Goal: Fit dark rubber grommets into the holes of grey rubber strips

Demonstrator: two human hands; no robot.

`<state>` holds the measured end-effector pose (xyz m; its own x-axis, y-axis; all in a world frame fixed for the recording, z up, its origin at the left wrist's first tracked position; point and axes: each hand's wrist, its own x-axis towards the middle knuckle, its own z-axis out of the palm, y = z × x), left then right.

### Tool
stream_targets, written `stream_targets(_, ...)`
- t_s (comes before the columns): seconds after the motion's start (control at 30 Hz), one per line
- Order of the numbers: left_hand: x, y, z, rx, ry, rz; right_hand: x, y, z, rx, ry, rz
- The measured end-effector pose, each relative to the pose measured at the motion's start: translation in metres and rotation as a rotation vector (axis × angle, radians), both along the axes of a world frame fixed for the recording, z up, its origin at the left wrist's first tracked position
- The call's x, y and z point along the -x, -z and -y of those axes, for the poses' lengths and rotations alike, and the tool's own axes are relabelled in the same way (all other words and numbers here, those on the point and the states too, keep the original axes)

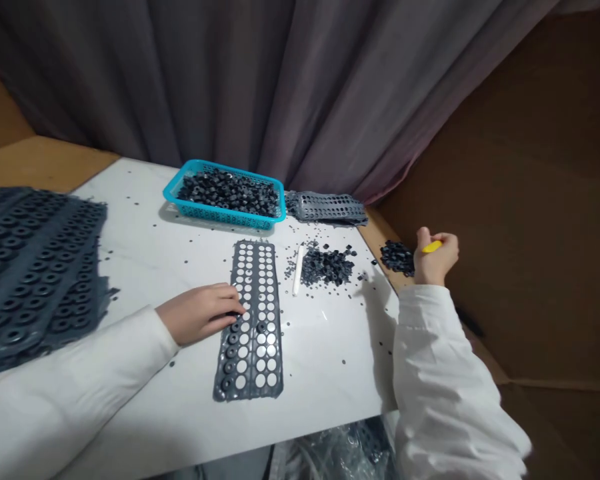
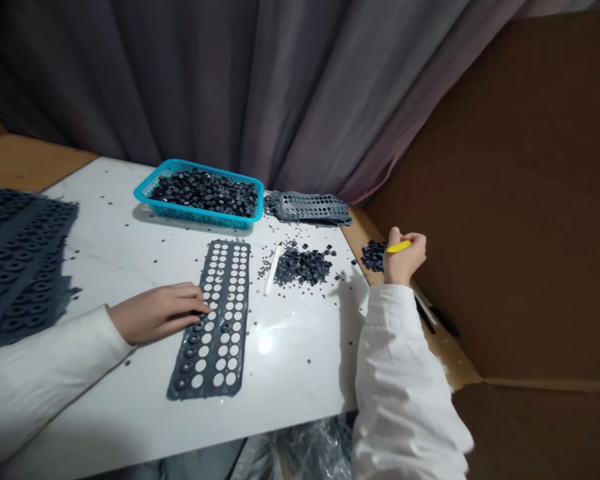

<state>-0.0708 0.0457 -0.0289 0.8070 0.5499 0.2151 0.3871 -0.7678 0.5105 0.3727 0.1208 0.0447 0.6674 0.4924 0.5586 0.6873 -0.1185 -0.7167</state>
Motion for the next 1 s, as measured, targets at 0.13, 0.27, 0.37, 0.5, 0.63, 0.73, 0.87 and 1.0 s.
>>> stream_targets(0.13, -0.002, -0.004, -0.002, 0.017, -0.010, -0.062, 0.117, 0.013, 0.032, 0.039, -0.820, -0.409)
stream_targets(0.27, -0.002, -0.005, -0.003, 0.026, -0.017, -0.082, 0.220, 0.045, 0.080, 0.295, -1.151, -0.739)
stream_targets(0.37, -0.002, -0.004, -0.004, 0.021, -0.013, -0.054, 0.246, 0.069, 0.102, 0.317, -1.105, -0.826)
stream_targets(0.5, -0.002, -0.005, -0.004, 0.023, -0.019, -0.055, 0.243, 0.080, 0.110, 0.408, -1.169, -0.672)
stream_targets(0.63, -0.003, -0.008, -0.004, 0.026, -0.008, -0.075, 0.241, 0.075, 0.110, 0.461, -1.203, -0.580)
stream_targets(0.73, -0.003, -0.009, -0.005, 0.054, -0.001, -0.075, 0.243, 0.073, 0.110, 0.490, -1.213, -0.509)
stream_targets(0.87, -0.003, -0.008, -0.006, 0.073, 0.017, -0.060, 0.243, 0.074, 0.109, 0.507, -1.217, -0.467)
stream_targets(1.0, -0.002, -0.008, -0.006, 0.047, 0.030, -0.057, 0.242, 0.074, 0.109, 0.514, -1.228, -0.460)
